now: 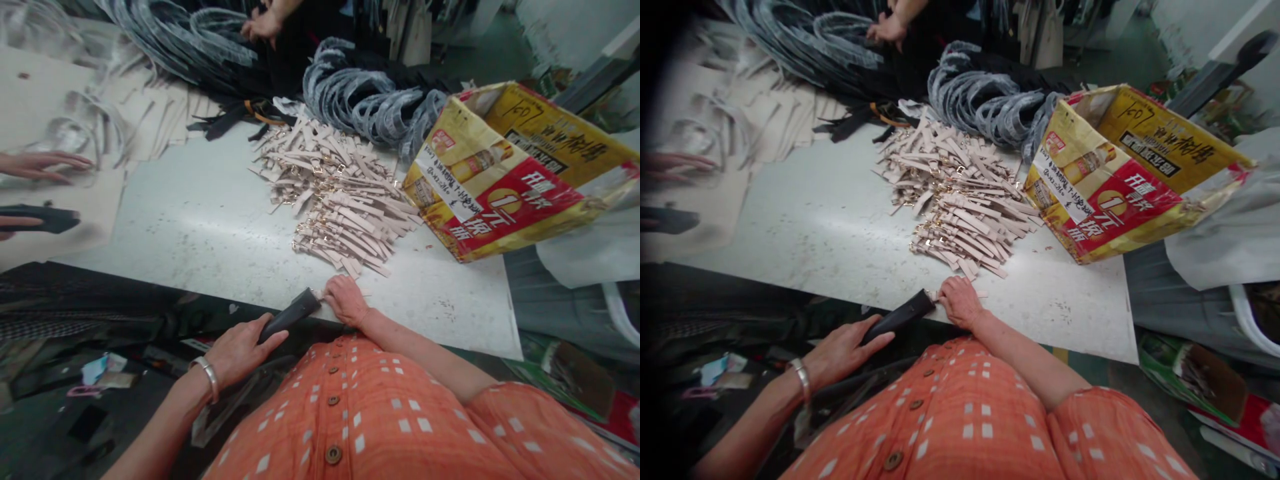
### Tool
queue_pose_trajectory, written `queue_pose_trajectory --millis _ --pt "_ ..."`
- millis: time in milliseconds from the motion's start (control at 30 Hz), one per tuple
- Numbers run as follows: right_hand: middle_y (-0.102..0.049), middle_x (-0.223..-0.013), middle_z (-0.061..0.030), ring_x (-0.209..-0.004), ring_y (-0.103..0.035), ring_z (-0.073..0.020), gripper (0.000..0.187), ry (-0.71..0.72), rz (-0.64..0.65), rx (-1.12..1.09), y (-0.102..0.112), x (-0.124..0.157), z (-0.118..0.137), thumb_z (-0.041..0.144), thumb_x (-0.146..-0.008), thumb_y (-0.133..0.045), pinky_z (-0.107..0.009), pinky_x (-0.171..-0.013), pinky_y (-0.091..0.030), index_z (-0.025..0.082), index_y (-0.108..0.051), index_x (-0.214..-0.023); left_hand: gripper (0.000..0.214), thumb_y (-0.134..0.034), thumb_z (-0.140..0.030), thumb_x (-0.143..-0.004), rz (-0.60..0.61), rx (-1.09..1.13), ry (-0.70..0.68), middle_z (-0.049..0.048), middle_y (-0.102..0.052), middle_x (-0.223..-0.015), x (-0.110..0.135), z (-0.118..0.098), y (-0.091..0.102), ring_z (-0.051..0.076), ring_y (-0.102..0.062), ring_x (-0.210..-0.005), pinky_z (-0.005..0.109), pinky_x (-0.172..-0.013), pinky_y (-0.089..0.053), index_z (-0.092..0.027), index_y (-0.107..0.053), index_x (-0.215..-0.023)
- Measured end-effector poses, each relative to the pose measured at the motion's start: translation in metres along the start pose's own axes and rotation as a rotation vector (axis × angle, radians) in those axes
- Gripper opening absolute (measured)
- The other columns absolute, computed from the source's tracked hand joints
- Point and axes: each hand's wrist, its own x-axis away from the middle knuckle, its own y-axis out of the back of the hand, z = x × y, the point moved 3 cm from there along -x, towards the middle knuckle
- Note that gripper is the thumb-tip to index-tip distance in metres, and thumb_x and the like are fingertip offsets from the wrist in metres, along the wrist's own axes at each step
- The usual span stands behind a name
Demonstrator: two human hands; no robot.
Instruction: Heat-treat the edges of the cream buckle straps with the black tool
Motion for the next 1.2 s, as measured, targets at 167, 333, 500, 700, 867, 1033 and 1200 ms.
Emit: queue_pose_trajectory --millis 167,333,500,700,867,1033,1200 --pt "-0.052 -0.086 -0.0041 -0.084 -0.044 -0.0181 0.008 -0.110 -0.048 -0.119 0.005 -0.001 0.000 0.020 -0.087 -0.044 -0.031 -0.078 -0.033 0.019 -0.050 -0.082 0.053 -0.027 -0.064 -0.082 -0.003 0.004 -0.006 0.0075 -0.067 -0.086 0.002 0.001 -0.002 0.025 -0.064 -0.084 0.032 -0.074 -0.045 -0.021 -0.052 -0.097" --pt "-0.051 -0.084 -0.0028 -0.082 -0.045 -0.0173 0.008 -0.185 -0.094 -0.209 0.005 -0.002 -0.004 0.020 -0.087 -0.043 -0.031 -0.077 -0.035 0.020 -0.049 -0.080 0.055 -0.025 -0.065 -0.082 0.008 0.000 -0.001 0.0082 -0.067 -0.088 0.003 0.002 -0.003 0.025 -0.064 -0.084 0.032 -0.074 -0.046 -0.021 -0.052 -0.099" --pt "-0.052 -0.079 -0.0015 -0.078 -0.047 -0.0160 0.011 -0.246 -0.154 -0.304 0.004 -0.005 -0.006 0.022 -0.087 -0.043 -0.029 -0.074 -0.037 0.020 -0.049 -0.077 0.062 -0.024 -0.067 -0.081 -0.007 -0.020 0.016 0.0114 -0.067 -0.094 0.002 0.003 -0.005 0.028 -0.063 -0.091 0.035 -0.079 -0.045 -0.018 -0.052 -0.107" --pt "-0.055 -0.073 0.0012 -0.067 -0.051 -0.0144 0.013 -0.401 -0.239 -0.437 0.003 -0.003 -0.011 0.028 -0.089 -0.039 -0.027 -0.066 -0.041 0.022 -0.051 -0.087 0.058 -0.025 -0.066 -0.081 -0.013 -0.008 0.020 0.0094 -0.067 -0.093 0.001 0.004 -0.005 0.026 -0.064 -0.090 0.033 -0.079 -0.045 -0.021 -0.052 -0.105" --pt "-0.060 -0.095 -0.0067 -0.090 -0.052 -0.0205 0.028 -0.143 -0.137 -0.237 0.008 0.007 -0.006 0.025 -0.080 -0.052 -0.035 -0.083 -0.040 0.019 -0.053 -0.107 0.054 -0.025 -0.065 -0.082 -0.016 0.001 -0.012 0.0075 -0.067 -0.086 0.002 0.002 -0.002 0.024 -0.064 -0.085 0.032 -0.075 -0.045 -0.022 -0.053 -0.098" --pt "-0.057 -0.100 -0.0094 -0.097 -0.048 -0.0238 0.028 0.012 -0.052 -0.107 0.008 0.015 -0.004 0.027 -0.076 -0.060 -0.039 -0.085 -0.039 0.020 -0.058 -0.103 0.049 -0.026 -0.062 -0.083 -0.031 -0.063 0.001 0.0066 -0.066 -0.078 0.007 -0.005 0.002 0.024 -0.064 -0.078 0.031 -0.068 -0.044 -0.022 -0.051 -0.096" --pt "-0.057 -0.096 -0.0088 -0.094 -0.049 -0.0205 0.019 0.025 -0.129 -0.211 0.008 0.014 -0.009 0.022 -0.083 -0.052 -0.036 -0.083 -0.042 0.019 -0.061 -0.099 0.047 -0.026 -0.060 -0.084 -0.041 -0.126 0.009 0.0072 -0.066 -0.077 0.013 -0.017 0.002 0.024 -0.064 -0.076 0.030 -0.064 -0.043 -0.022 -0.049 -0.100"
